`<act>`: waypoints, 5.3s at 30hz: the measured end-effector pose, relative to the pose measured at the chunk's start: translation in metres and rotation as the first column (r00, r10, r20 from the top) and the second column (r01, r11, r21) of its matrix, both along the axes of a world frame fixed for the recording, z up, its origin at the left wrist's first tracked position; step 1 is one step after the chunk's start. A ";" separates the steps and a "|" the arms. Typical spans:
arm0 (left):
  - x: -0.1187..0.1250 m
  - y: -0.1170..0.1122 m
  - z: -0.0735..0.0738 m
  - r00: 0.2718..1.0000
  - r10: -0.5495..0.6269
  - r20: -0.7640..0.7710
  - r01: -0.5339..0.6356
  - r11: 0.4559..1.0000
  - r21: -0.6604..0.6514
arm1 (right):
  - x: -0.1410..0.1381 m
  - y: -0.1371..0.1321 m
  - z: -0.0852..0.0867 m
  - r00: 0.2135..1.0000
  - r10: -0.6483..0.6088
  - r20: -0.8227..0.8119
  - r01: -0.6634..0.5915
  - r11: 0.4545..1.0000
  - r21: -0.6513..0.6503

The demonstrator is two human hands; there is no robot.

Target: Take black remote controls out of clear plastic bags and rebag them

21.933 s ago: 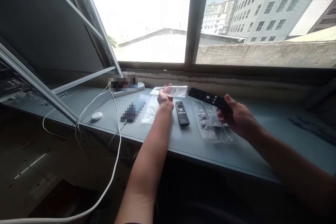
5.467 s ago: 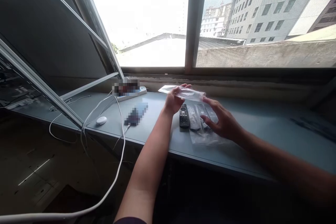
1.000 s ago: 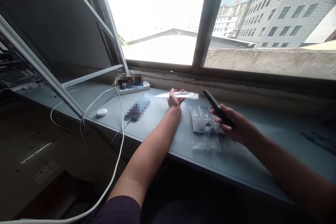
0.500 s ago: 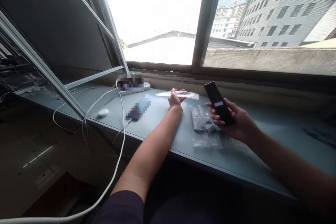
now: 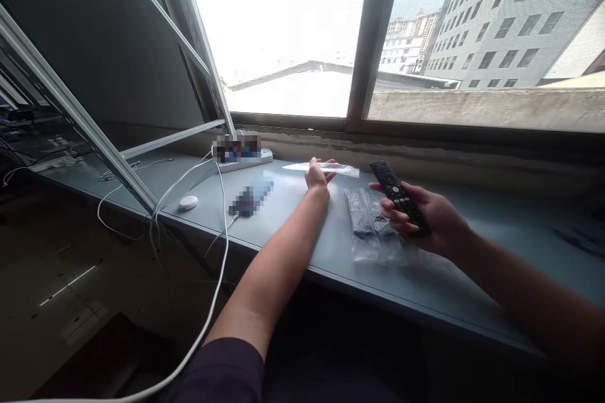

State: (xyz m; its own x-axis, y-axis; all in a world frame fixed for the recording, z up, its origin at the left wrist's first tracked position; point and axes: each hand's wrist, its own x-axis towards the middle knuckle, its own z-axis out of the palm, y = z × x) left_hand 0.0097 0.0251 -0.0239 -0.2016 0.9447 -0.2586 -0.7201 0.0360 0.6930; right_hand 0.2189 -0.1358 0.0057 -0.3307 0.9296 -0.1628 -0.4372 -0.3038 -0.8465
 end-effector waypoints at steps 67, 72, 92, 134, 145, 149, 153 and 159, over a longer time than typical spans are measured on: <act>-0.012 -0.008 0.005 0.996 -0.093 0.012 0.093 0.995 0.023 | -0.009 0.001 -0.004 0.991 -0.131 0.015 0.131 0.990 -0.044; -0.015 -0.006 0.004 0.991 -0.116 0.073 0.113 0.993 0.037 | -0.008 0.002 -0.008 0.974 -0.170 0.146 0.149 0.978 0.148; -0.016 -0.012 0.004 0.919 -0.389 0.061 0.386 0.921 0.053 | -0.016 -0.007 -0.005 0.841 -0.413 0.350 0.098 0.753 0.651; -0.018 -0.011 0.009 0.948 -0.256 0.189 0.195 0.937 0.288 | -0.020 -0.014 -0.007 0.794 -0.406 0.454 0.124 0.838 0.532; -0.004 -0.033 0.006 0.660 -0.658 -0.363 0.751 0.581 0.314 | -0.017 -0.005 -0.009 0.766 -0.471 0.438 0.211 0.827 0.521; -0.001 -0.030 0.003 0.702 -0.619 -0.353 0.712 0.624 0.321 | -0.014 -0.001 -0.012 0.783 -0.436 0.443 0.202 0.852 0.482; -0.001 -0.021 0.002 0.819 -0.505 -0.273 0.574 0.742 0.347 | -0.011 0.001 -0.011 0.799 -0.424 0.427 0.205 0.859 0.469; -0.002 -0.016 -0.001 0.821 -0.482 -0.306 0.567 0.745 0.351 | -0.005 0.003 -0.012 0.753 -0.391 0.529 0.169 0.892 0.419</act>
